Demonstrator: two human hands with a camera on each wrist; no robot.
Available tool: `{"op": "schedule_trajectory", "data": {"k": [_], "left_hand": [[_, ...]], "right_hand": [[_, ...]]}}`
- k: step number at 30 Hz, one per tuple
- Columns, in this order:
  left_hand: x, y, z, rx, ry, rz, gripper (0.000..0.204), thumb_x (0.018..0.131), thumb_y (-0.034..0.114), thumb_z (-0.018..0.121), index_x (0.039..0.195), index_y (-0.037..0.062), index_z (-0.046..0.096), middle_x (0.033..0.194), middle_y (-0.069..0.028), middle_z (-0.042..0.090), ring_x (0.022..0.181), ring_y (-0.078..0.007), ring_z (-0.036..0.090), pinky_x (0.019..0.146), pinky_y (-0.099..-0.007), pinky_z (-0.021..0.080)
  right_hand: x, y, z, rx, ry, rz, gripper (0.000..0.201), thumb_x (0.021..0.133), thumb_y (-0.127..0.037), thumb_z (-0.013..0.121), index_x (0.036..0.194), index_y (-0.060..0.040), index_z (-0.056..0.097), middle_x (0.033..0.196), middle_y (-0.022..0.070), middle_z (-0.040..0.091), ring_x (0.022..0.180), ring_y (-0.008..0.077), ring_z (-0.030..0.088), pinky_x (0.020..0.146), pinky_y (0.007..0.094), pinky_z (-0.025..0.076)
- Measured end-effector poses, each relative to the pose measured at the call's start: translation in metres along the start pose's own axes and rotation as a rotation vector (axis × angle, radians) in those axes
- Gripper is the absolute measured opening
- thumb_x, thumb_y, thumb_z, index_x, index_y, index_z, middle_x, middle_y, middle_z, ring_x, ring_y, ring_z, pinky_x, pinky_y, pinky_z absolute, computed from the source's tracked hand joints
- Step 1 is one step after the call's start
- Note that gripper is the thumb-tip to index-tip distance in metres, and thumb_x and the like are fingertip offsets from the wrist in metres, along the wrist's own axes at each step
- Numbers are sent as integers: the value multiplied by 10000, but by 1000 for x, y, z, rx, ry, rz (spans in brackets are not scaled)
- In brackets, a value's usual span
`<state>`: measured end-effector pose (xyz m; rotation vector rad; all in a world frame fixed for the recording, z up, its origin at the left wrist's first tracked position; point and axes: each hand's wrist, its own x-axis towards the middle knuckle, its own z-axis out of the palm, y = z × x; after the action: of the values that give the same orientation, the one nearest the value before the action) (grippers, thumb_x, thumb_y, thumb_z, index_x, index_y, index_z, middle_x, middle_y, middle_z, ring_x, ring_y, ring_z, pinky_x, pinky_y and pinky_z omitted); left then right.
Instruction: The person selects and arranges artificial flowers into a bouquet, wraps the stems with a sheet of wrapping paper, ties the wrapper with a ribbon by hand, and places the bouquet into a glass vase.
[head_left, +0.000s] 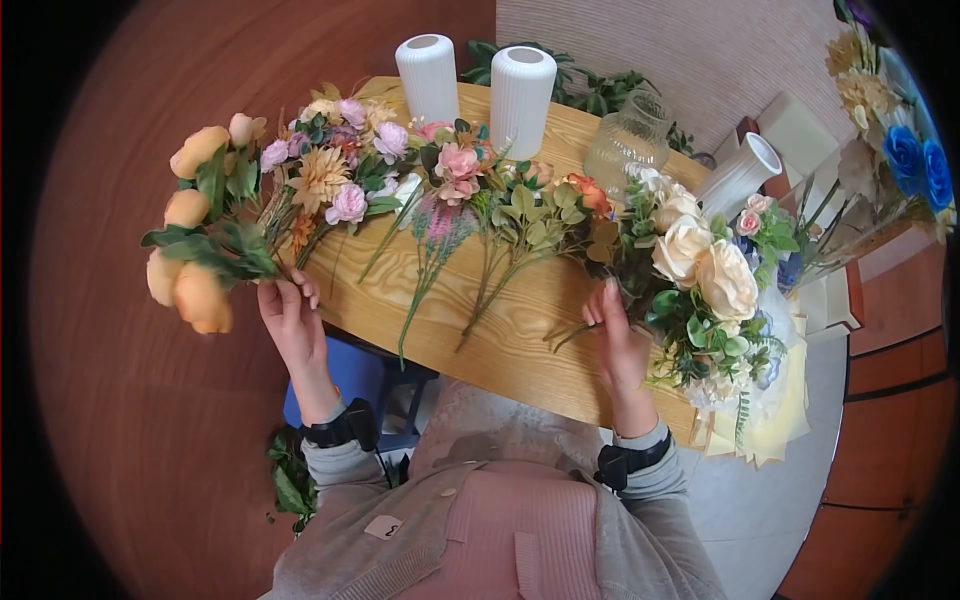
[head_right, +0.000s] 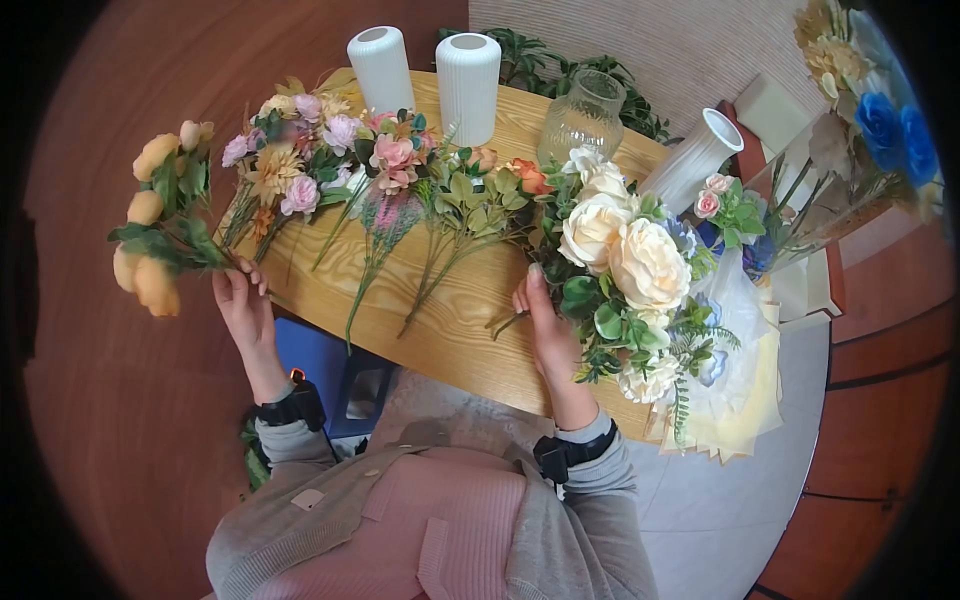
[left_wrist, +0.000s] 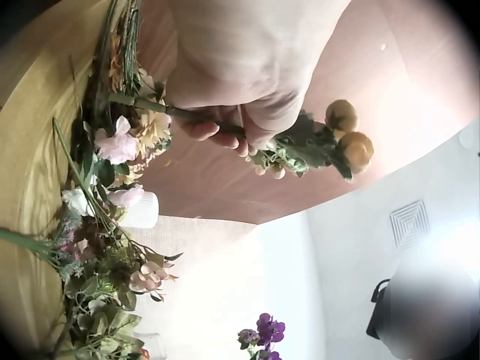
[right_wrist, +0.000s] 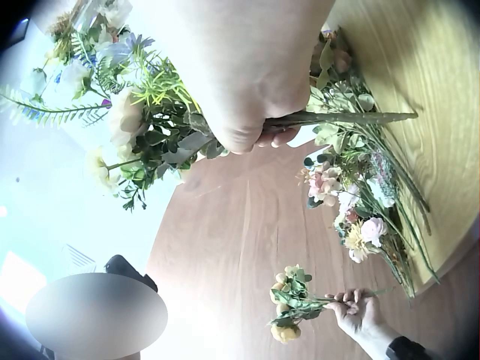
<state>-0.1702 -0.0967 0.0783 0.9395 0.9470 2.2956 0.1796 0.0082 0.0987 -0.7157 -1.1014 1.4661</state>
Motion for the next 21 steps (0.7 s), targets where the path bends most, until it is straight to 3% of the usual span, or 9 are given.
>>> {"op": "schedule_trajectory", "data": {"k": [2,3,4,6,9,12,19,21], "left_hand": [[-5,-5,5,130,78,30,316,896,115,606,1177,54,475,928,-18,514,727,-95,456,591,-229,363],[-8,-28,-16,95,238,121,282,885,109,611,1149,64,522,925,-18,540,776,-107,512,606,-234,403],[-9,-24,-13,95,238,122,282,885,109,611,1149,64,522,925,-18,540,776,-107,512,606,-234,403],[-11,-10,2,575,-297,86,215,764,55,698,974,48,650,938,-30,598,863,-143,559,750,-265,455],[-17,-3,44,755,-485,-42,209,716,1,699,918,-28,652,847,-71,613,797,-175,577,724,-270,448],[-18,-25,51,815,-550,-129,222,716,12,707,929,-22,656,853,-88,618,795,-181,582,702,-275,448],[-1,-54,60,1061,-668,-118,221,765,33,683,980,-6,648,914,-91,589,787,-178,575,725,-274,455],[6,-61,55,995,-482,-145,208,816,68,654,1010,-3,633,953,-109,582,836,-202,580,750,-288,464]], "right_hand": [[0,0,0,-3,3,-5,153,969,-185,503,850,-104,451,699,-30,339,626,78,311,583,240,314],[0,-1,0,20,16,-10,148,963,-165,514,849,-82,468,698,-20,381,624,86,348,579,248,342],[0,-1,-1,43,29,-16,143,957,-146,525,849,-60,486,698,-9,423,621,95,385,575,257,370],[0,-1,-2,46,38,-32,142,956,-149,527,852,-61,486,697,-10,422,620,95,385,575,256,369],[-1,-5,-4,73,78,-28,140,953,-157,534,860,-64,488,696,-11,418,621,96,384,577,257,366],[0,-8,-13,116,111,-21,139,949,-165,545,869,-66,492,698,-10,418,624,96,382,581,259,365],[3,-10,-24,105,128,-80,131,945,-160,550,878,-61,498,707,-3,434,625,94,384,581,259,368],[3,-9,-25,86,138,-70,128,946,-158,549,880,-60,500,707,-4,435,622,95,386,578,259,370]]}}
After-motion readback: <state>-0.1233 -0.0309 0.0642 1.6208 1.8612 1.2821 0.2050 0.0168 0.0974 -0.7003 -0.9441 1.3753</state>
